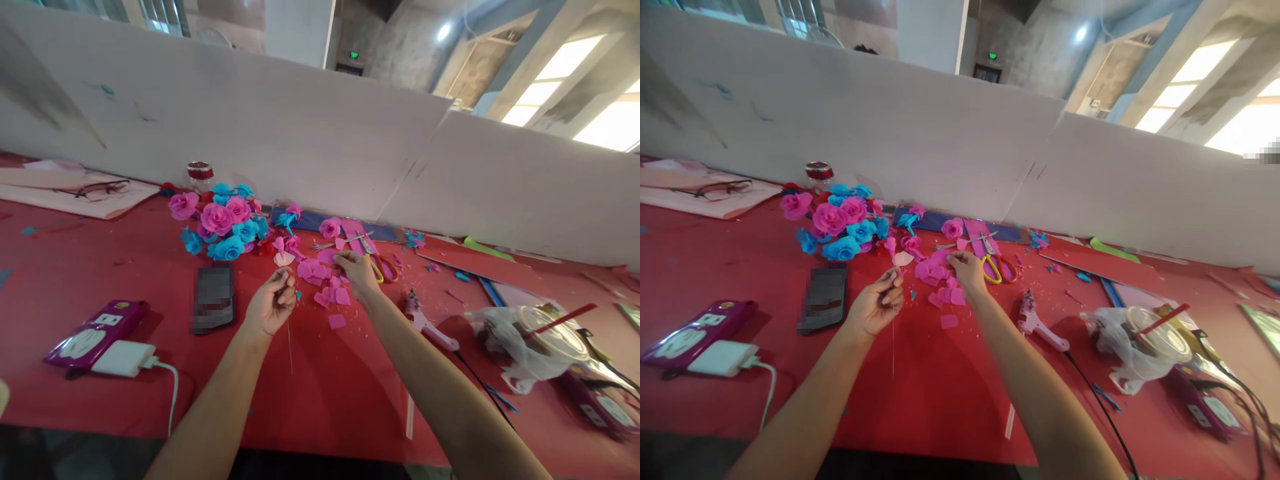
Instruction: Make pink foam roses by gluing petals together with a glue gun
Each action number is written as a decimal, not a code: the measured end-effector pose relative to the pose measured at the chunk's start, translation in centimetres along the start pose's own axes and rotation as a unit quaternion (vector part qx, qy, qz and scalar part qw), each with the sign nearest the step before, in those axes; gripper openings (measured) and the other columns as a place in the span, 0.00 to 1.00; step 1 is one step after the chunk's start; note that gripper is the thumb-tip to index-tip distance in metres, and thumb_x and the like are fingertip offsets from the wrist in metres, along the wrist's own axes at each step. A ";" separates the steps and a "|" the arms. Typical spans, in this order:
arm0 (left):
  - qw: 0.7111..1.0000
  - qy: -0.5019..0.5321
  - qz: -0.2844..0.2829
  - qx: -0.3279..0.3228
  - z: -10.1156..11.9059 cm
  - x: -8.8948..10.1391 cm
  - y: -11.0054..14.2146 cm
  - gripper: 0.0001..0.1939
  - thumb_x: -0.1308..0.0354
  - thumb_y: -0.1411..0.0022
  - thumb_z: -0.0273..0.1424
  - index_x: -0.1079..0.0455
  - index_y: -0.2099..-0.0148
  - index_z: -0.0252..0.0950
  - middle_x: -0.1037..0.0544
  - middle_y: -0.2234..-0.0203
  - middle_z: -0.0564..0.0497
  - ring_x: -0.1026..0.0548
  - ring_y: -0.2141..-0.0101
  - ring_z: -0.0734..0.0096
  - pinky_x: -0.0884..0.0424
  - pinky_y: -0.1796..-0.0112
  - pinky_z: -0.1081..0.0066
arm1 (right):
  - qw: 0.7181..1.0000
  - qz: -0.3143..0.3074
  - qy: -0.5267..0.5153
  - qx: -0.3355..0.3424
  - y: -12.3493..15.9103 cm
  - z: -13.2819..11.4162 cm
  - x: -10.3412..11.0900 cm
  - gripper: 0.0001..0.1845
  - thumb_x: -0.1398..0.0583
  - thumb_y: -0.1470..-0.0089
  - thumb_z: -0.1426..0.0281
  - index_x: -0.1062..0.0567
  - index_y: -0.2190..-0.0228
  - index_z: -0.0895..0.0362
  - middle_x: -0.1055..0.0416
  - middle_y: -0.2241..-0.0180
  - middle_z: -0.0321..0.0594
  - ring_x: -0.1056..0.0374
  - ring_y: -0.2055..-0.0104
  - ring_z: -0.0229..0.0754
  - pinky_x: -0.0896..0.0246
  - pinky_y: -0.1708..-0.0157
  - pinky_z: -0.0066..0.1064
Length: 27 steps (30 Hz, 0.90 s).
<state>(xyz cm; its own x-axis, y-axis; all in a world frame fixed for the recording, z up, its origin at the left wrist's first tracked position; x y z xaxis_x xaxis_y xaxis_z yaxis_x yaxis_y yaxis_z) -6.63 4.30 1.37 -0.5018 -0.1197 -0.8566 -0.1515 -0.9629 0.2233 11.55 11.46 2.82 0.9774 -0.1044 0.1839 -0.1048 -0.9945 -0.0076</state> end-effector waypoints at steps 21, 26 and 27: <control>0.933 -0.332 0.113 -0.077 -6.1 -1.6 9.7 0.21 0.28 0.66 0.39 0.24 0.71 0.29 0.42 0.90 0.61 0.52 0.87 0.88 0.61 0.83 0.77 | 0.975 -0.067 -0.202 -0.062 16.4 0.5 2.2 0.18 0.29 0.68 0.65 0.22 0.71 0.59 0.26 0.75 0.36 0.33 0.73 0.36 0.39 0.68 0.29; 0.928 -0.336 0.127 -0.098 -5.5 -1.0 9.5 0.23 0.28 0.68 0.40 0.25 0.70 0.30 0.41 0.89 0.61 0.53 0.87 0.89 0.62 0.82 0.76 | 0.995 -0.044 -0.089 -0.002 14.5 1.5 2.5 0.15 0.35 0.59 0.60 0.24 0.73 0.59 0.29 0.80 0.36 0.35 0.77 0.35 0.40 0.73 0.28; 0.929 -0.331 0.130 -0.098 -5.4 -0.9 9.4 0.23 0.27 0.69 0.40 0.25 0.71 0.30 0.42 0.88 0.61 0.53 0.87 0.89 0.62 0.82 0.77 | 0.998 -0.034 -0.041 0.014 13.9 1.6 2.7 0.15 0.37 0.57 0.59 0.24 0.73 0.60 0.28 0.79 0.37 0.34 0.76 0.37 0.39 0.73 0.29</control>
<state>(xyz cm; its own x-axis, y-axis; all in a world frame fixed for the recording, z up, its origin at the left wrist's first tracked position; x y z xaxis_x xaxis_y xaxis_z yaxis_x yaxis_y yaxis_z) -3.00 -5.98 1.68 -0.9240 -0.2411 -0.2967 0.1731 -0.9558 0.2375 13.02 -2.68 1.62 0.9940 -0.0367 0.1031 -0.0343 -0.9991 -0.0247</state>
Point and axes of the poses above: each hand's wrist, its own y-axis away from the middle knuckle, its own x-axis out of the back of the hand, z = x × y, the point moved 3 cm from there along -y, towards the middle knuckle
